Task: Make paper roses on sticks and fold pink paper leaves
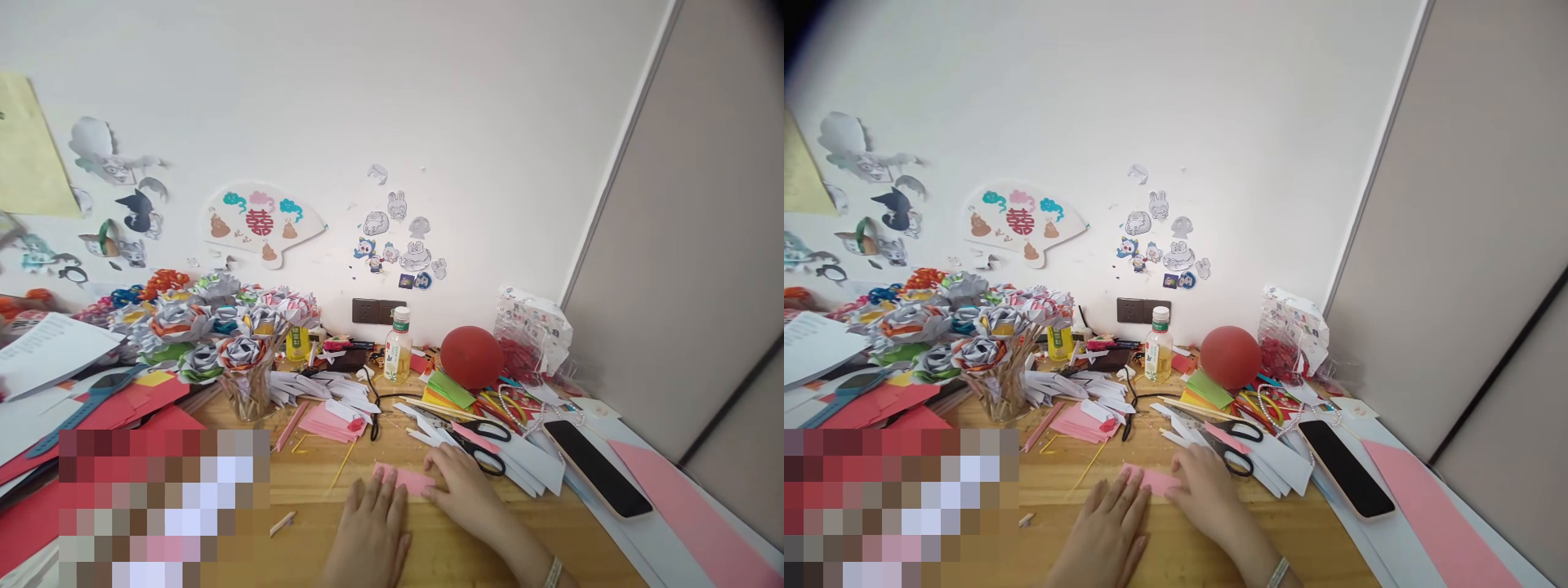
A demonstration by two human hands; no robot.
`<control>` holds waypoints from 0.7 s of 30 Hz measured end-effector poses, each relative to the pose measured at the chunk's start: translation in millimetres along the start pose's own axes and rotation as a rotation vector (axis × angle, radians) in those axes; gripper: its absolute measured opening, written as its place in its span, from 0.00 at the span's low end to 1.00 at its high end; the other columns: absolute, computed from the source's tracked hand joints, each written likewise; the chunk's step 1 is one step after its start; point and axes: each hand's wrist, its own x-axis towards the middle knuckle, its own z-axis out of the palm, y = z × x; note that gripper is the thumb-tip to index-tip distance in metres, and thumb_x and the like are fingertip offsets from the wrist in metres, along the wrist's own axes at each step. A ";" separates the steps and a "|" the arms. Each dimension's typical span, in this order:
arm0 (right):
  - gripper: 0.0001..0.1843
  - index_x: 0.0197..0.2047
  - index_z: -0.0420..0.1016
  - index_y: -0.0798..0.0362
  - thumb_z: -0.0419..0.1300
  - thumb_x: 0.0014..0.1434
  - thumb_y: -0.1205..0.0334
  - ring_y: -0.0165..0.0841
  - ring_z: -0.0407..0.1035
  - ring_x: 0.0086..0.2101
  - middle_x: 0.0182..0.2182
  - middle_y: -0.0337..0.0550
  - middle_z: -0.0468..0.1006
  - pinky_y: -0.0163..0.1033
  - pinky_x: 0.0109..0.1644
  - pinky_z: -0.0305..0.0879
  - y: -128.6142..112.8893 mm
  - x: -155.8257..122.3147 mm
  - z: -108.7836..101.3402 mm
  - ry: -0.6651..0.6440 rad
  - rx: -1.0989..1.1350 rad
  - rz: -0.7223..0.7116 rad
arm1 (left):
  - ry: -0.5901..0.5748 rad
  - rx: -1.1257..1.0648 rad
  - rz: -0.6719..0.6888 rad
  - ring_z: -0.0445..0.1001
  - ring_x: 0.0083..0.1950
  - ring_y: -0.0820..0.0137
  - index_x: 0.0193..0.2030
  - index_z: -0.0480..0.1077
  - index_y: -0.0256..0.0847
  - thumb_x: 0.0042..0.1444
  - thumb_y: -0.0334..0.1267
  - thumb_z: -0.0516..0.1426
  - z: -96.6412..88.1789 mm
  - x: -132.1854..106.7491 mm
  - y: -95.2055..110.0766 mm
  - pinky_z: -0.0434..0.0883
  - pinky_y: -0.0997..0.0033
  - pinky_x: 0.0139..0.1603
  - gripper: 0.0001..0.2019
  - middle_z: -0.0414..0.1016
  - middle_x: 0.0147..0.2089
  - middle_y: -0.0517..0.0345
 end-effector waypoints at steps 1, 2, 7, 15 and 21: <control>0.09 0.38 0.69 0.49 0.60 0.51 0.66 0.36 0.64 0.43 0.40 0.39 0.72 0.37 0.45 0.55 1.4 -1.7 -4.2 -0.015 0.013 0.003 | -0.014 -0.029 -0.003 0.52 0.67 0.51 0.63 0.58 0.37 0.58 0.37 0.50 -4.3 -0.6 -1.5 0.57 0.42 0.62 0.25 0.52 0.66 0.42; 0.10 0.38 0.69 0.49 0.60 0.51 0.66 0.36 0.64 0.43 0.40 0.39 0.72 0.37 0.46 0.55 2.5 -3.1 -7.5 -0.026 0.023 0.006 | -0.030 -0.059 -0.002 0.53 0.67 0.52 0.63 0.58 0.37 0.58 0.37 0.50 -8.6 -1.3 -3.6 0.57 0.45 0.62 0.26 0.53 0.66 0.43; 0.10 0.38 0.68 0.48 0.60 0.50 0.65 0.36 0.64 0.44 0.40 0.38 0.72 0.36 0.46 0.54 5.3 -4.6 -9.7 -0.030 0.049 0.003 | -0.066 -0.090 -0.078 0.60 0.64 0.60 0.62 0.60 0.31 0.58 0.33 0.49 -22.5 -3.5 -17.7 0.59 0.58 0.63 0.24 0.58 0.64 0.43; 0.11 0.38 0.69 0.49 0.61 0.49 0.65 0.36 0.64 0.44 0.40 0.38 0.72 0.36 0.46 0.54 7.2 -2.5 -6.4 -0.025 0.078 0.015 | 0.045 0.135 -0.177 0.57 0.65 0.56 0.58 0.66 0.41 0.58 0.34 0.51 -10.4 3.1 -25.5 0.61 0.46 0.60 0.20 0.63 0.63 0.48; 0.11 0.38 0.70 0.49 0.62 0.48 0.64 0.36 0.64 0.42 0.40 0.38 0.73 0.36 0.44 0.55 7.4 -0.4 -4.0 -0.006 0.064 0.022 | 0.242 0.174 -0.042 0.60 0.64 0.55 0.61 0.62 0.37 0.57 0.31 0.50 2.9 9.8 -35.0 0.64 0.52 0.60 0.23 0.60 0.63 0.45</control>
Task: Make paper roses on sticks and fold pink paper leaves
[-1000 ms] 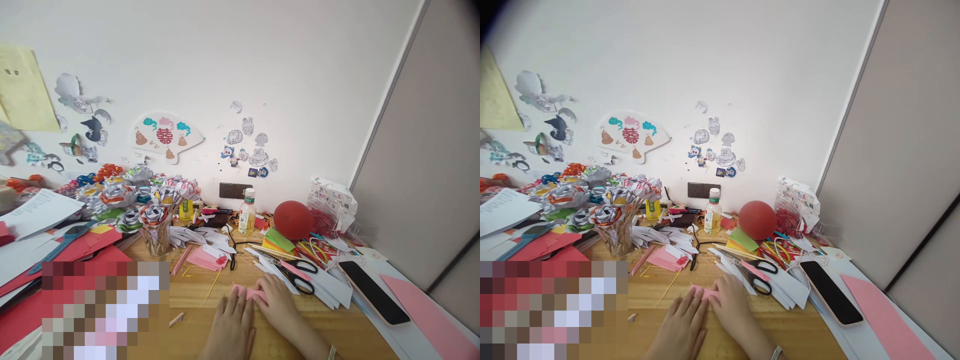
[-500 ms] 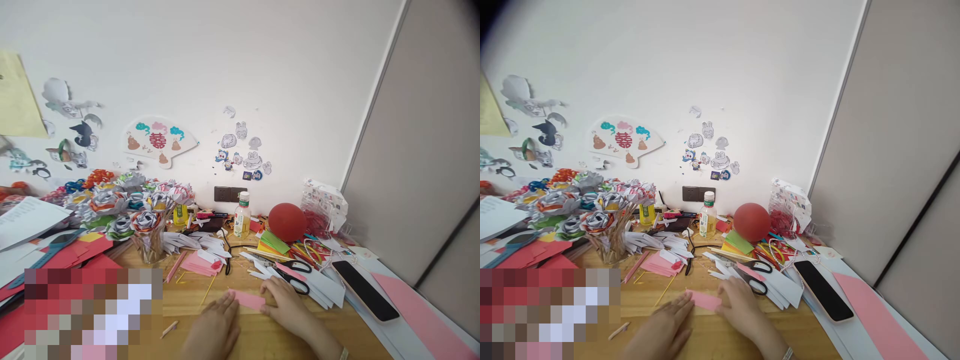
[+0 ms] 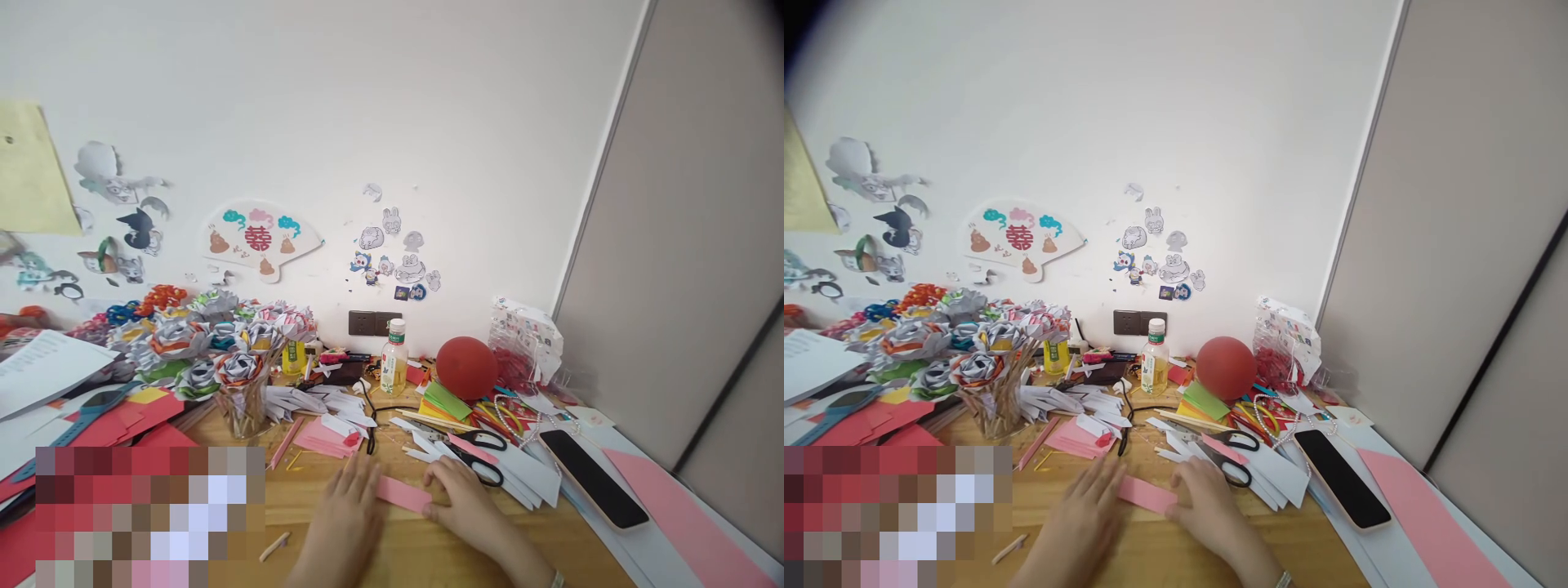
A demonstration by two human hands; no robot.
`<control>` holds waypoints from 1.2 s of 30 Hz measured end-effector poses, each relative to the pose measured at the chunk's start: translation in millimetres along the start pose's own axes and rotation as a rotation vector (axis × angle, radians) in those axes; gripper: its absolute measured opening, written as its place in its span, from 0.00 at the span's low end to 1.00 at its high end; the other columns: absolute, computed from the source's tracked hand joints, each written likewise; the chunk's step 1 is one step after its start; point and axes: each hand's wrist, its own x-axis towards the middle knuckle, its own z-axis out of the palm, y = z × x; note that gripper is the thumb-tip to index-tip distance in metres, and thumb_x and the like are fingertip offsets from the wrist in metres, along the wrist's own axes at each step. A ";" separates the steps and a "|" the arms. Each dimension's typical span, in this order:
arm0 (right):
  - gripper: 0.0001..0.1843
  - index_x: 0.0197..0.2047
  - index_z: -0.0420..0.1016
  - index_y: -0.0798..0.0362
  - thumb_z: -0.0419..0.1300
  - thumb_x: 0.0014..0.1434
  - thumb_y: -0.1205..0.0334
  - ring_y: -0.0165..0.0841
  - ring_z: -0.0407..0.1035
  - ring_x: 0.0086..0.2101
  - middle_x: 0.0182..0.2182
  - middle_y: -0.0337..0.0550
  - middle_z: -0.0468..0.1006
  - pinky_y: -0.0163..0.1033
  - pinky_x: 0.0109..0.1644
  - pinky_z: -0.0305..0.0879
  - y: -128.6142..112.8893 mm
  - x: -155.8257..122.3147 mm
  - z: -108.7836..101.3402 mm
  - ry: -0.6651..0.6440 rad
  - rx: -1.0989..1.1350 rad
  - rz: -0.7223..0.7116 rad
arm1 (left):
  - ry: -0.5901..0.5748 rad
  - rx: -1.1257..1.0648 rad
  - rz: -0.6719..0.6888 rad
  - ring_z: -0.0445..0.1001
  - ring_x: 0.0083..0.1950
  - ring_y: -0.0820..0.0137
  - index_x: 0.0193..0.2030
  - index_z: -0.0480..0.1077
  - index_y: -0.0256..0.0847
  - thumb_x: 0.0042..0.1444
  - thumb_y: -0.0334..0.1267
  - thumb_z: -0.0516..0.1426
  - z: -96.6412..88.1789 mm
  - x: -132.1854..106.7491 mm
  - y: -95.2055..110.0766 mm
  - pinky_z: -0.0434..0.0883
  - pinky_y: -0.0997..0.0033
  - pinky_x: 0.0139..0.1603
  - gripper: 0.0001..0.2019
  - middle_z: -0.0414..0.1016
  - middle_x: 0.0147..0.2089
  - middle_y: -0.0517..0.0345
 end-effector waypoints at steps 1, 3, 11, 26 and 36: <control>0.11 0.38 0.71 0.49 0.62 0.48 0.64 0.36 0.65 0.42 0.39 0.38 0.73 0.36 0.44 0.55 -0.3 0.1 0.4 0.007 -0.009 0.006 | 0.013 -0.048 0.100 0.60 0.64 0.56 0.62 0.61 0.38 0.58 0.33 0.50 4.2 -0.8 1.1 0.63 0.54 0.61 0.23 0.60 0.64 0.46; 0.11 0.37 0.71 0.49 0.62 0.48 0.65 0.35 0.65 0.41 0.38 0.38 0.73 0.36 0.43 0.56 -1.5 0.1 1.1 0.019 -0.024 0.013 | -0.017 -0.143 0.271 0.59 0.64 0.57 0.64 0.58 0.39 0.58 0.39 0.52 13.1 -3.1 4.7 0.62 0.57 0.62 0.26 0.58 0.65 0.47; 0.10 0.37 0.72 0.50 0.62 0.48 0.65 0.36 0.66 0.41 0.38 0.38 0.74 0.36 0.44 0.55 -10.4 2.3 3.1 0.025 -0.067 0.021 | -0.083 -0.181 0.220 0.59 0.64 0.54 0.66 0.53 0.41 0.54 0.44 0.58 34.0 -6.9 7.4 0.62 0.59 0.61 0.33 0.54 0.66 0.43; 0.10 0.37 0.73 0.49 0.62 0.48 0.66 0.36 0.66 0.42 0.39 0.38 0.74 0.36 0.44 0.55 -7.9 3.6 8.5 0.044 -0.042 0.021 | -0.145 -0.223 0.092 0.57 0.65 0.51 0.63 0.59 0.31 0.55 0.43 0.54 6.3 -2.4 10.2 0.60 0.57 0.63 0.30 0.56 0.64 0.41; 0.10 0.37 0.73 0.49 0.61 0.49 0.70 0.34 0.67 0.41 0.37 0.37 0.75 0.35 0.45 0.55 -9.5 4.9 14.8 0.037 -0.022 -0.037 | -0.009 -0.128 -0.074 0.62 0.62 0.48 0.59 0.64 0.26 0.53 0.58 0.53 23.0 1.3 -11.3 0.63 0.54 0.60 0.37 0.60 0.62 0.33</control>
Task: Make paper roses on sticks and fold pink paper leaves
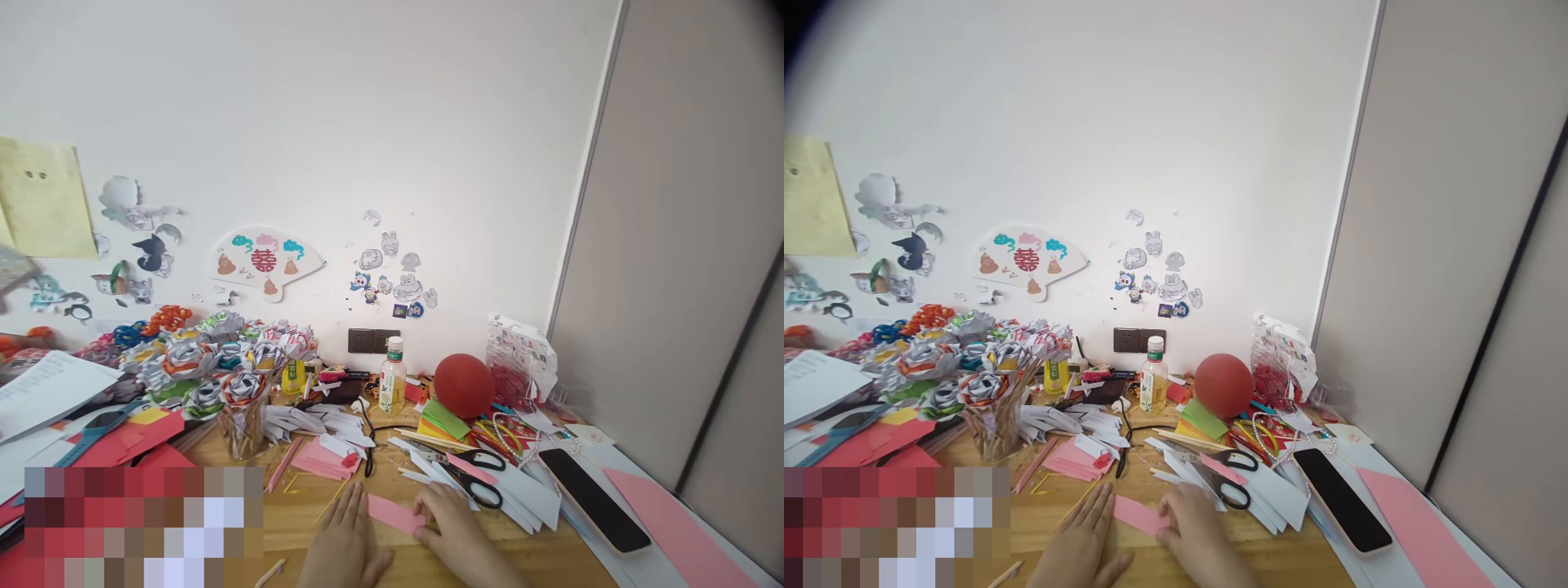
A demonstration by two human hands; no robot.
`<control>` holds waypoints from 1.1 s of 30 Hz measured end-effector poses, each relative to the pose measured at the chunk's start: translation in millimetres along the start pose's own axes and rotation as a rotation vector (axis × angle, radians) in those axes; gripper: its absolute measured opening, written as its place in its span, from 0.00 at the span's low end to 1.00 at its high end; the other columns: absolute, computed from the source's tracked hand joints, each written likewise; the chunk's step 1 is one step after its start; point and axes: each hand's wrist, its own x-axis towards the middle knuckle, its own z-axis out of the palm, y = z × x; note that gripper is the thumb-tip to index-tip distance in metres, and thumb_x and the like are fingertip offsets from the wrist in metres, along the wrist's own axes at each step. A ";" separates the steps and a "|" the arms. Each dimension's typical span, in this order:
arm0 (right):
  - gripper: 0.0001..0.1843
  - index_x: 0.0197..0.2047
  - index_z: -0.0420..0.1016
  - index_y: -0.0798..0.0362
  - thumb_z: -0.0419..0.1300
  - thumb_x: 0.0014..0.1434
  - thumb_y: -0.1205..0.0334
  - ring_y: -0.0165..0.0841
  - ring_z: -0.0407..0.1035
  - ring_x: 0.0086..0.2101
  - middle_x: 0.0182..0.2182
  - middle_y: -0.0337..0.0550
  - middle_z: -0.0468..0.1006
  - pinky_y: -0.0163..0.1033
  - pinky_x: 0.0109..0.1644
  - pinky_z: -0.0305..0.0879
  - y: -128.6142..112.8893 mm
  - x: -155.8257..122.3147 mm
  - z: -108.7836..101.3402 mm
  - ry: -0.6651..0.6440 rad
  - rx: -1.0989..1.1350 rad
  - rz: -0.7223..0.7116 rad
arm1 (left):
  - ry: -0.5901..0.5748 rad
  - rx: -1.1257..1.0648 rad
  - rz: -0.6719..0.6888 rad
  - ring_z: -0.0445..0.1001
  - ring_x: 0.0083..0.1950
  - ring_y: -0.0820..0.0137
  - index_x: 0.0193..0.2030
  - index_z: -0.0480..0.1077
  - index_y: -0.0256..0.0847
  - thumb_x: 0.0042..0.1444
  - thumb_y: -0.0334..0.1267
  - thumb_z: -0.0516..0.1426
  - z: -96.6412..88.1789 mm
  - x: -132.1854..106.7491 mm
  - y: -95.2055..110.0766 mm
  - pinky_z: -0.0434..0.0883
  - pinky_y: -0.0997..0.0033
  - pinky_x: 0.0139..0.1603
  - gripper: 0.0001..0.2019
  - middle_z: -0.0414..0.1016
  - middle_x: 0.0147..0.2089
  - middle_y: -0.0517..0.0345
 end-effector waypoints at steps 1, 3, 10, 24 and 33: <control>0.10 0.37 0.73 0.49 0.61 0.49 0.69 0.34 0.67 0.41 0.37 0.37 0.75 0.35 0.45 0.55 0.5 0.3 1.8 0.006 -0.004 -0.003 | 0.034 0.025 0.005 0.63 0.61 0.49 0.58 0.65 0.27 0.54 0.55 0.54 2.4 2.3 -3.2 0.64 0.54 0.59 0.34 0.62 0.61 0.35; 0.10 0.37 0.73 0.49 0.62 0.50 0.69 0.34 0.66 0.41 0.37 0.37 0.75 0.35 0.45 0.55 0.3 0.6 5.4 0.011 -0.012 -0.020 | 0.122 0.072 0.067 0.65 0.60 0.53 0.58 0.66 0.32 0.56 0.45 0.54 7.4 6.7 -8.0 0.65 0.57 0.59 0.25 0.65 0.60 0.41; 0.07 0.37 0.75 0.47 0.62 0.53 0.67 0.35 0.65 0.44 0.40 0.39 0.73 0.35 0.47 0.56 -13.0 -0.8 10.9 -0.075 -0.020 -0.155 | 0.309 -0.057 0.332 0.74 0.49 0.68 0.46 0.70 0.47 0.59 0.29 0.50 9.0 7.8 2.9 0.65 0.65 0.58 0.13 0.78 0.47 0.60; 0.09 0.34 0.74 0.51 0.54 0.58 0.70 0.35 0.67 0.41 0.37 0.41 0.75 0.36 0.46 0.58 -7.6 0.9 14.7 0.084 0.059 -0.114 | 0.357 -0.067 0.348 0.72 0.43 0.67 0.42 0.71 0.45 0.58 0.29 0.54 3.9 11.3 4.5 0.63 0.58 0.57 0.09 0.75 0.38 0.59; 0.10 0.32 0.73 0.53 0.51 0.54 0.71 0.32 0.69 0.33 0.30 0.39 0.76 0.32 0.37 0.62 -9.9 -1.8 10.1 0.035 0.415 -0.112 | 0.366 -0.061 0.385 0.66 0.39 0.68 0.41 0.69 0.44 0.63 0.32 0.51 -15.6 4.9 9.4 0.56 0.59 0.56 0.06 0.73 0.31 0.63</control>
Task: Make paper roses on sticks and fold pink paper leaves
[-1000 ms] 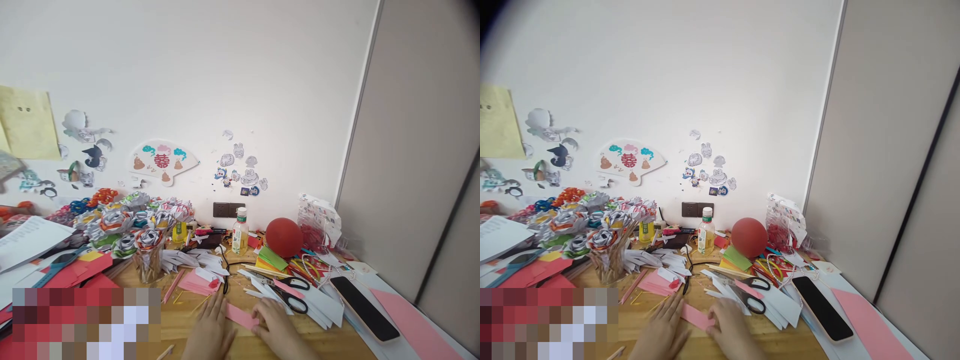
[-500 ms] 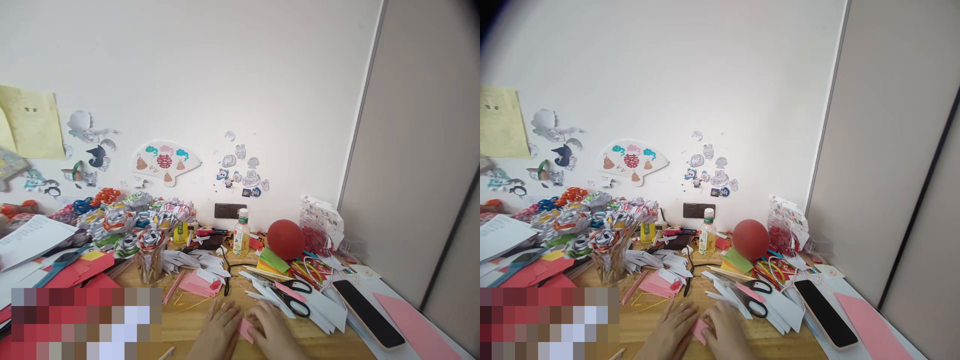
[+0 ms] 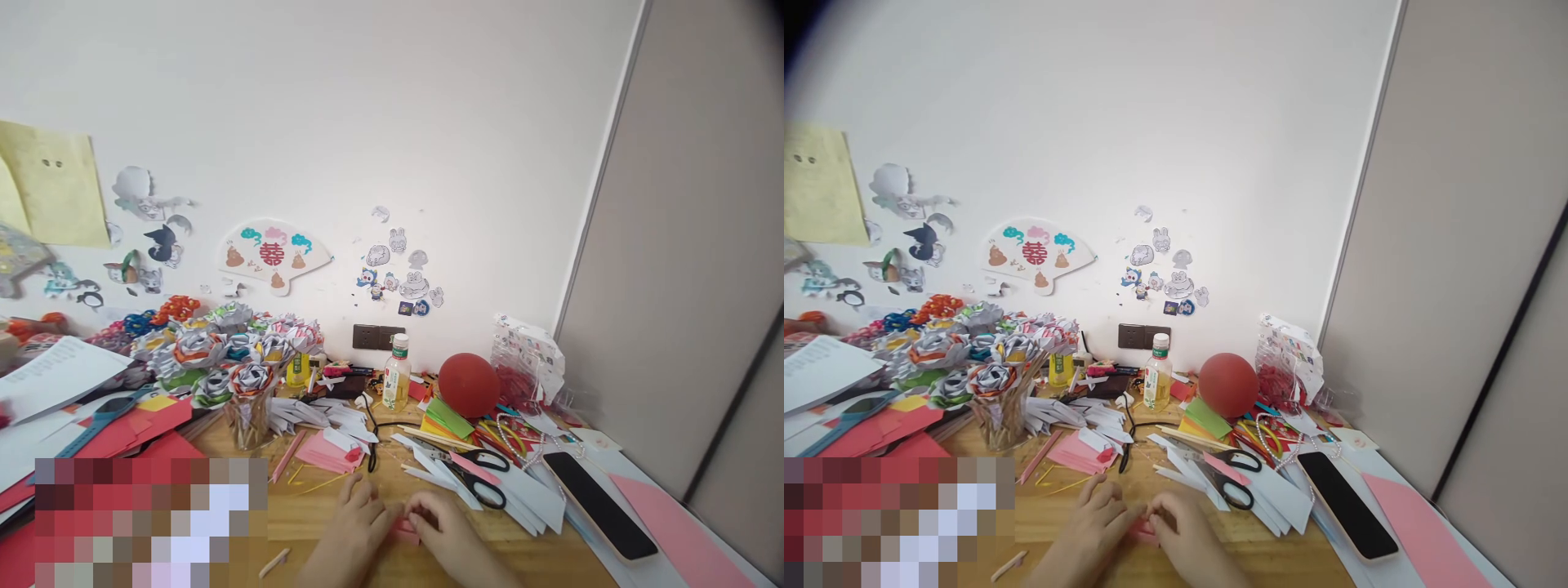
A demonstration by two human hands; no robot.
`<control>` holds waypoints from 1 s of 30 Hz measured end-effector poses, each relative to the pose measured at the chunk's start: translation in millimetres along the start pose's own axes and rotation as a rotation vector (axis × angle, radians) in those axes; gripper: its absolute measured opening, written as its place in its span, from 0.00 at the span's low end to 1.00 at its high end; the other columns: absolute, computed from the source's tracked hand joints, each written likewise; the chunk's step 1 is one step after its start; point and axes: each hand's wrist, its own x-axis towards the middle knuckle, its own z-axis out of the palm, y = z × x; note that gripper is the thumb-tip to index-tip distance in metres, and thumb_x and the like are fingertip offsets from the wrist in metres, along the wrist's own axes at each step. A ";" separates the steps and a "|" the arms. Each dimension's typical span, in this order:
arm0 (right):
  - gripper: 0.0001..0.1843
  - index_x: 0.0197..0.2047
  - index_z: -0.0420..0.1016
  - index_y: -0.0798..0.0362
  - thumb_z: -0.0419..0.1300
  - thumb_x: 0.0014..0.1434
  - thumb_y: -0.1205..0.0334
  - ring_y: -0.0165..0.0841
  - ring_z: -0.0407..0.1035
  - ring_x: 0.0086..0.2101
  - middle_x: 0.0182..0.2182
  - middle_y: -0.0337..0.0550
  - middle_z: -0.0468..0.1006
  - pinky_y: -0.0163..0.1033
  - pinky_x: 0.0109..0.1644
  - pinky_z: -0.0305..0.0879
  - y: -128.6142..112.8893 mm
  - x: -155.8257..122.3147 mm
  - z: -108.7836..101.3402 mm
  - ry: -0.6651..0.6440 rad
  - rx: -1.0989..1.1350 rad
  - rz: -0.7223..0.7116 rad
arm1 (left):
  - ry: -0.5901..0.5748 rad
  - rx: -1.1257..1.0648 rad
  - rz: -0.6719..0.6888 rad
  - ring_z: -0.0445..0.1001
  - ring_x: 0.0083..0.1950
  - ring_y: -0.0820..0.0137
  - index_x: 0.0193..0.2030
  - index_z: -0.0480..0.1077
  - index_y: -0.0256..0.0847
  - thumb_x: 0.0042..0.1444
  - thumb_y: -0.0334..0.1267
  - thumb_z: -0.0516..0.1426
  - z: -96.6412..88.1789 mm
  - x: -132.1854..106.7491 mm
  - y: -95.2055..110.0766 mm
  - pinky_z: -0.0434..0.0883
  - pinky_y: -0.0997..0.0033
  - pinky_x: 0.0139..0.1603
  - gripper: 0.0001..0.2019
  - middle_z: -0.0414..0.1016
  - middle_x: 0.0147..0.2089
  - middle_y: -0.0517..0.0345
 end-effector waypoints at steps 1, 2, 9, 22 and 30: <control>0.10 0.30 0.73 0.53 0.51 0.53 0.71 0.32 0.69 0.32 0.29 0.39 0.75 0.32 0.36 0.62 -1.2 0.0 -0.9 -0.011 0.012 -0.001 | 0.018 -0.009 0.006 0.66 0.38 0.68 0.38 0.69 0.44 0.63 0.32 0.52 -0.2 0.2 -0.1 0.55 0.60 0.55 0.06 0.73 0.30 0.63; 0.10 0.29 0.73 0.53 0.51 0.53 0.72 0.32 0.69 0.32 0.28 0.38 0.75 0.32 0.36 0.62 -2.5 0.1 -1.9 -0.024 0.016 -0.002 | 0.047 -0.017 0.020 0.65 0.38 0.68 0.34 0.68 0.43 0.63 0.33 0.52 0.5 0.5 -0.6 0.55 0.60 0.55 0.07 0.73 0.29 0.63; 0.15 0.30 0.76 0.52 0.52 0.45 0.77 0.31 0.68 0.30 0.27 0.38 0.76 0.32 0.35 0.60 -6.4 0.3 -8.7 -0.102 -0.081 -0.140 | 0.169 -0.057 0.143 0.65 0.38 0.69 0.27 0.64 0.41 0.62 0.35 0.54 8.3 1.2 -8.4 0.54 0.63 0.52 0.11 0.71 0.25 0.65; 0.13 0.39 0.76 0.50 0.53 0.58 0.73 0.33 0.69 0.39 0.36 0.41 0.78 0.35 0.44 0.62 -8.0 -6.2 -14.4 -0.249 -0.284 -0.414 | -0.073 -0.122 0.103 0.65 0.46 0.66 0.32 0.66 0.42 0.62 0.29 0.52 1.6 -3.3 -24.9 0.54 0.64 0.50 0.08 0.74 0.34 0.60; 0.09 0.37 0.78 0.51 0.56 0.60 0.70 0.33 0.70 0.38 0.34 0.41 0.79 0.35 0.43 0.64 1.0 -4.2 -8.5 -0.186 -0.311 -0.331 | -0.173 -0.143 0.183 0.65 0.37 0.68 0.34 0.67 0.42 0.64 0.33 0.48 -21.5 5.0 -2.9 0.55 0.67 0.37 0.10 0.74 0.32 0.60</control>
